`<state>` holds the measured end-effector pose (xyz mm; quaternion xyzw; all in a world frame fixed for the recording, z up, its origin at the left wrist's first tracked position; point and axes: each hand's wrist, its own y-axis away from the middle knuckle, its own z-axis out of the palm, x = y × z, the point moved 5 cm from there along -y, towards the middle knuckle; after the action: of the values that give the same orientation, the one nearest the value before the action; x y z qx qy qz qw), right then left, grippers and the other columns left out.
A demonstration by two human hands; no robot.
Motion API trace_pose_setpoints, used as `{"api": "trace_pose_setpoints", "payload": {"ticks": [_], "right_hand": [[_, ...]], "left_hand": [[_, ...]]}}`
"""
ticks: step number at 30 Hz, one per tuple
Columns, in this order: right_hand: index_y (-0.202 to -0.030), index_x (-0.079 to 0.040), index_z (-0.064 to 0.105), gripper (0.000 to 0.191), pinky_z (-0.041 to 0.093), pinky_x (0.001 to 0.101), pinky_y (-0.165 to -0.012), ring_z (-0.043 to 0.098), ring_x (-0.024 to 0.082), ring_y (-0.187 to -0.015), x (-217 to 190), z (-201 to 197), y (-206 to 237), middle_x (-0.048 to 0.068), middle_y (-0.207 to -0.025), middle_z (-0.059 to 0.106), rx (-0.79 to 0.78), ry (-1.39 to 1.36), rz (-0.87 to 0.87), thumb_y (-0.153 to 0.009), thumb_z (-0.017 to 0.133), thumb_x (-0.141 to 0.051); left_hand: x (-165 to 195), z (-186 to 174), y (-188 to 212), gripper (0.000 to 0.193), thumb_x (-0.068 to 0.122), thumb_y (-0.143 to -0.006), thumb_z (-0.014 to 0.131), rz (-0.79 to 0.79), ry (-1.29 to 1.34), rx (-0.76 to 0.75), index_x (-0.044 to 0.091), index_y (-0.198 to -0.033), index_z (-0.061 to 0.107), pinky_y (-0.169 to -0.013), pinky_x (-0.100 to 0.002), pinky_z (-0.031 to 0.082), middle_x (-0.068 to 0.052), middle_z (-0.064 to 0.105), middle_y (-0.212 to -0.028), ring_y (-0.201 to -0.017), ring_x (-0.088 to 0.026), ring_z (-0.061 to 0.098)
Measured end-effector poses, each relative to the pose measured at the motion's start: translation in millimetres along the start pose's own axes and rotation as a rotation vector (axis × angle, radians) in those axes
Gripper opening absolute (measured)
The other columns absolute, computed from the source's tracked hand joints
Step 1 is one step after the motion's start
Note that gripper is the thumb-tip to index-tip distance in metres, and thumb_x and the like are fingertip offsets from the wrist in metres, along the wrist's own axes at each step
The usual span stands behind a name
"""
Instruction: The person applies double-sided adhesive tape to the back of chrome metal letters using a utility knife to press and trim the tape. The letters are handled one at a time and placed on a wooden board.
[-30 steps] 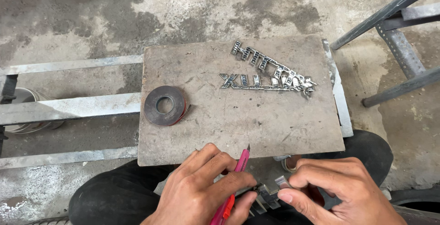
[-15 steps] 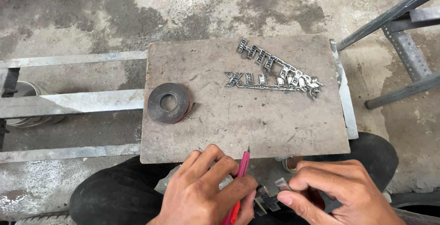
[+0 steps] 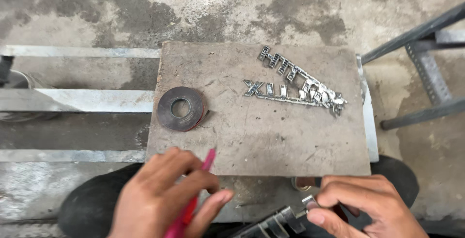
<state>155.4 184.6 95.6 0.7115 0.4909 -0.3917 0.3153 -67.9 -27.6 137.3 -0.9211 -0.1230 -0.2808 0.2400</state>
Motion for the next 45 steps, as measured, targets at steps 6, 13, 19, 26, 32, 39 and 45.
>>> {"api": "trace_pose_setpoints", "payload": {"ticks": [6, 13, 19, 26, 32, 39, 45], "right_hand": [[-0.062, -0.014, 0.062, 0.031, 0.036, 0.0290, -0.045, 0.057, 0.005, -0.053, 44.7, -9.6, 5.1, -0.003, -0.057, 0.059, 0.037, 0.085, -0.018, -0.084, 0.080, -0.027], [-0.066, -0.008, 0.065, 0.028, 0.036, 0.0374, -0.050, 0.054, 0.016, -0.053, 84.5, -4.6, -5.8, 0.005, -0.061, 0.054, -0.212, 0.107, 0.087, -0.086, 0.082, -0.019], [-0.065, -0.017, 0.067, 0.028, 0.049, 0.0310, -0.048, 0.065, 0.009, -0.061, 140.2, -30.5, -11.0, -0.004, -0.067, 0.061, -0.286, 0.233, 0.080, -0.087, 0.068, -0.033], [-0.067, -0.023, 0.072, 0.026, 0.060, 0.0234, -0.056, 0.068, 0.004, -0.065, 231.6, -39.5, -3.2, -0.010, -0.067, 0.070, -0.366, 0.306, 0.053, -0.087, 0.063, -0.036], [-0.081, -0.021, 0.073, 0.013, 0.055, 0.0261, -0.056, 0.066, 0.007, -0.070, 212.4, -28.6, -23.9, -0.005, -0.078, 0.064, -0.366, 0.284, 0.275, -0.088, 0.071, -0.032], [-0.091, -0.002, 0.077, 0.018, 0.051, 0.0301, -0.060, 0.055, 0.014, -0.067, 125.2, -7.4, -80.7, 0.004, -0.078, 0.063, 0.135, 0.147, 0.464, -0.090, 0.080, -0.020], [-0.084, -0.001, 0.078, 0.024, 0.039, 0.0353, -0.056, 0.047, 0.017, -0.057, 75.3, -7.0, -91.3, 0.007, -0.065, 0.058, 0.451, 0.445, 0.501, -0.082, 0.087, -0.023]], "left_hand": [[-73.9, -9.3, 33.0, 0.030, 0.050, -0.078, 0.077, -0.214, -0.083, -0.108, 0.025, -0.093, 0.083, -0.071, -0.027, 0.056, 0.009, 0.071, -0.079, -0.077, -0.007, 0.070], [-96.4, -35.7, 5.9, 0.013, 0.015, -0.091, 0.068, -0.201, 0.075, 0.007, 0.011, -0.097, 0.079, -0.069, -0.028, 0.058, 0.000, 0.076, -0.085, -0.076, -0.009, 0.071], [-113.8, -14.5, -28.6, 0.007, 0.005, -0.091, 0.072, -0.521, 0.099, 0.345, 0.002, -0.094, 0.078, -0.058, -0.029, 0.053, -0.012, 0.071, -0.083, -0.073, -0.018, 0.071], [-163.1, 4.2, -21.6, 0.016, 0.011, -0.089, 0.070, -0.436, -0.024, 0.177, 0.004, -0.103, 0.071, -0.079, -0.033, 0.060, -0.012, 0.072, -0.090, -0.085, -0.018, 0.075], [-170.3, 12.1, -18.2, 0.024, 0.019, -0.094, 0.066, -0.414, 0.109, 0.101, 0.004, -0.112, 0.070, -0.081, -0.034, 0.063, -0.009, 0.075, -0.092, -0.084, -0.017, 0.076], [-149.0, 50.0, 4.5, 0.037, 0.032, -0.098, 0.064, -0.364, 0.288, 0.009, 0.005, -0.119, 0.078, -0.068, -0.030, 0.058, -0.002, 0.066, -0.075, -0.068, -0.012, 0.062], [-115.2, 62.8, -15.5, 0.026, 0.026, -0.090, 0.073, -0.279, 0.613, 0.019, 0.004, -0.102, 0.078, -0.063, -0.031, 0.051, -0.006, 0.067, -0.075, -0.065, -0.015, 0.065]]}}
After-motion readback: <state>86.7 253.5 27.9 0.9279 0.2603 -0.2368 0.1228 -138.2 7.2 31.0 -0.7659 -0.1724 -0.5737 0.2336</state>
